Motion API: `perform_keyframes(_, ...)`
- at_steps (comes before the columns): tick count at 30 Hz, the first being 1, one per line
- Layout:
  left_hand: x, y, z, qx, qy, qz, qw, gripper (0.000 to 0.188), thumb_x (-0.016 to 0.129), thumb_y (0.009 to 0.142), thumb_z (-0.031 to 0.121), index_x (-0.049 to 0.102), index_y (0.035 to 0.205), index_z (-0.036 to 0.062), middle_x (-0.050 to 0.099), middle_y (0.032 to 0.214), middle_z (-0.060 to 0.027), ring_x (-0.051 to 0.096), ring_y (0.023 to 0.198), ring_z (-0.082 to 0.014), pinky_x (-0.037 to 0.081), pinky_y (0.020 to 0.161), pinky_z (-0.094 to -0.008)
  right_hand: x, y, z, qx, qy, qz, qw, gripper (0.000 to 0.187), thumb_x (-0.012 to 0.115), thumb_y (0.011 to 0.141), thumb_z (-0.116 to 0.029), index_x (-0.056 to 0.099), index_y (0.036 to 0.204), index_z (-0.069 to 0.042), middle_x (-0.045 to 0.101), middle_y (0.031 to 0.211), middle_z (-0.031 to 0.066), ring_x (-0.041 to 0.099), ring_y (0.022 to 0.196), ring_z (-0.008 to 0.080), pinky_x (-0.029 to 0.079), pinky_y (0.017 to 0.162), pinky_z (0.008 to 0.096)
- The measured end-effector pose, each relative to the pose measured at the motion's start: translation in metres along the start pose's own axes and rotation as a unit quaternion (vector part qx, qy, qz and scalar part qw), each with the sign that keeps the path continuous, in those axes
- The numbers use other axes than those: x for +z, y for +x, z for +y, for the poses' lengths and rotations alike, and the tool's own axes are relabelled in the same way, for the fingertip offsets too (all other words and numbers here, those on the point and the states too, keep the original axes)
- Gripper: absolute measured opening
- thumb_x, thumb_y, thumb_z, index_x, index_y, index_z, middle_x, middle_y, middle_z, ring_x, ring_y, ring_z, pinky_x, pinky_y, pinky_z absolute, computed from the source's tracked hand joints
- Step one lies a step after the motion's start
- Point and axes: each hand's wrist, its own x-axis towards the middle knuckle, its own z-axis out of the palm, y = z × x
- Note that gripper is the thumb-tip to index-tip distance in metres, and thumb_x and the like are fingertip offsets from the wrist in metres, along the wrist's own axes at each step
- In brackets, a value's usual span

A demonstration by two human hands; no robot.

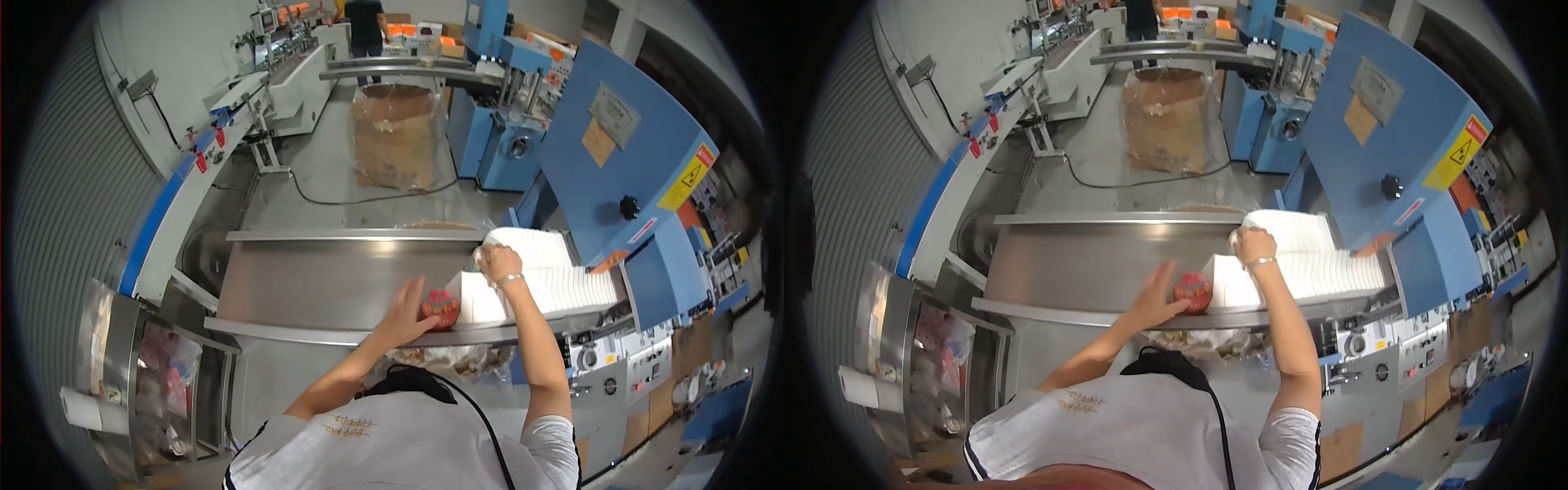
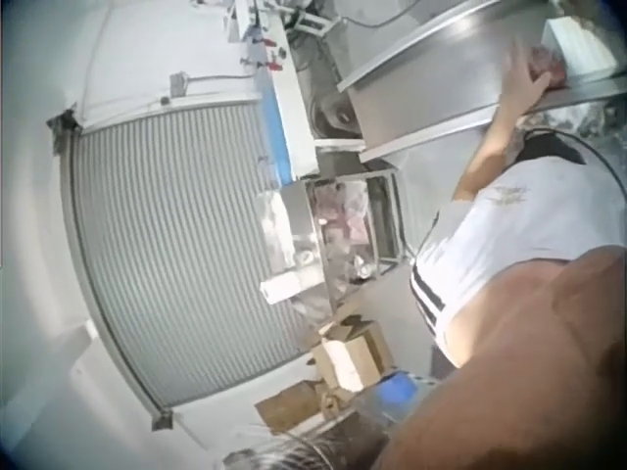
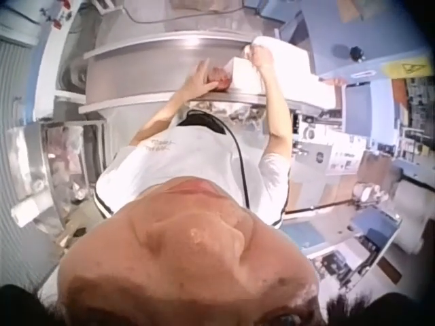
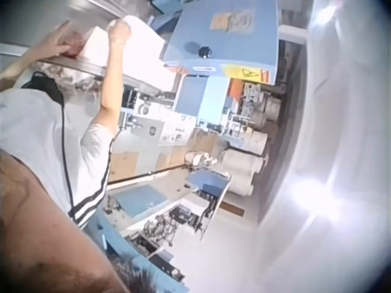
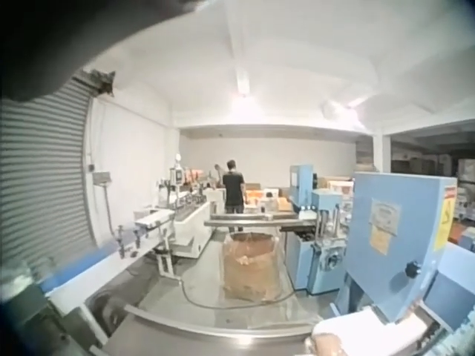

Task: Packing stacks of paper products from a production line onto a conveyor belt.

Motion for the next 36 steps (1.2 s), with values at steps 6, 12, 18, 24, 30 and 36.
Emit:
perform_keyframes(6,-0.023,-0.043,-0.03,-0.073,0.035,0.147,0.986,0.039,0.066,0.078,0.013,0.055,0.114,-0.0002,0.054,0.115,-0.0201,0.053,0.103,-0.0388,0.046,0.086,-0.0423,-0.005,0.029,0.015,-0.03,0.046,-0.128,0.99,0.035,0.07,0.067,-0.024,0.068,0.099,-0.01,0.064,0.103,0.0191,0.062,0.098,0.0323,0.049,0.088,0.0368)
perform_keyframes(12,-0.012,-0.044,-0.034,-0.04,0.096,0.143,0.984,0.029,0.064,0.08,0.013,0.059,0.106,0.0023,0.058,0.107,-0.016,0.058,0.096,-0.0348,0.049,0.08,-0.0395,0.01,0.034,-0.004,0.068,0.01,-0.084,0.994,0.048,0.075,0.069,-0.035,0.064,0.107,-0.009,0.065,0.104,0.0174,0.062,0.1,0.0302,0.05,0.083,0.0383)
perform_keyframes(18,-0.014,-0.045,-0.031,-0.063,0.054,0.132,0.988,0.027,0.063,0.079,0.011,0.058,0.104,0.0025,0.058,0.105,-0.0151,0.057,0.097,-0.0344,0.049,0.08,-0.0399,0.009,0.016,-0.025,0.102,0.0,-0.001,0.995,0.045,0.074,0.072,-0.037,0.063,0.102,-0.006,0.064,0.104,0.0155,0.062,0.097,0.0319,0.05,0.084,0.0393)
perform_keyframes(24,-0.015,-0.048,-0.03,-0.06,0.073,0.119,0.988,0.025,0.062,0.08,0.011,0.058,0.104,0.0028,0.057,0.105,-0.0154,0.057,0.096,-0.0347,0.049,0.079,-0.0404,-0.018,-0.035,-0.062,-0.113,0.147,0.186,0.965,0.02,0.065,0.077,-0.015,0.063,0.096,-0.009,0.063,0.09,0.013,0.061,0.082,0.0339,0.05,0.068,0.0429)
perform_keyframes(30,-0.013,-0.05,-0.034,-0.048,0.101,0.125,0.986,0.032,0.062,0.08,0.011,0.057,0.111,0.006,0.057,0.097,-0.0138,0.06,0.081,-0.0321,0.05,0.07,-0.0403,-0.04,-0.083,-0.101,-0.167,0.244,0.093,0.951,0.016,0.057,0.082,-0.013,0.066,0.095,-0.014,0.066,0.088,0.0071,0.064,0.073,0.0298,0.052,0.063,0.0389)
perform_keyframes(36,-0.017,-0.049,-0.031,-0.116,0.07,0.085,0.987,0.034,0.062,0.082,0.015,0.056,0.114,0.0079,0.057,0.09,-0.0139,0.059,0.074,-0.0326,0.049,0.064,-0.0424,-0.12,-0.107,-0.115,-0.169,0.356,0.206,0.896,0.01,0.069,0.078,-0.009,0.067,0.088,-0.005,0.064,0.076,0.0092,0.064,0.066,0.0248,0.05,0.057,0.031)
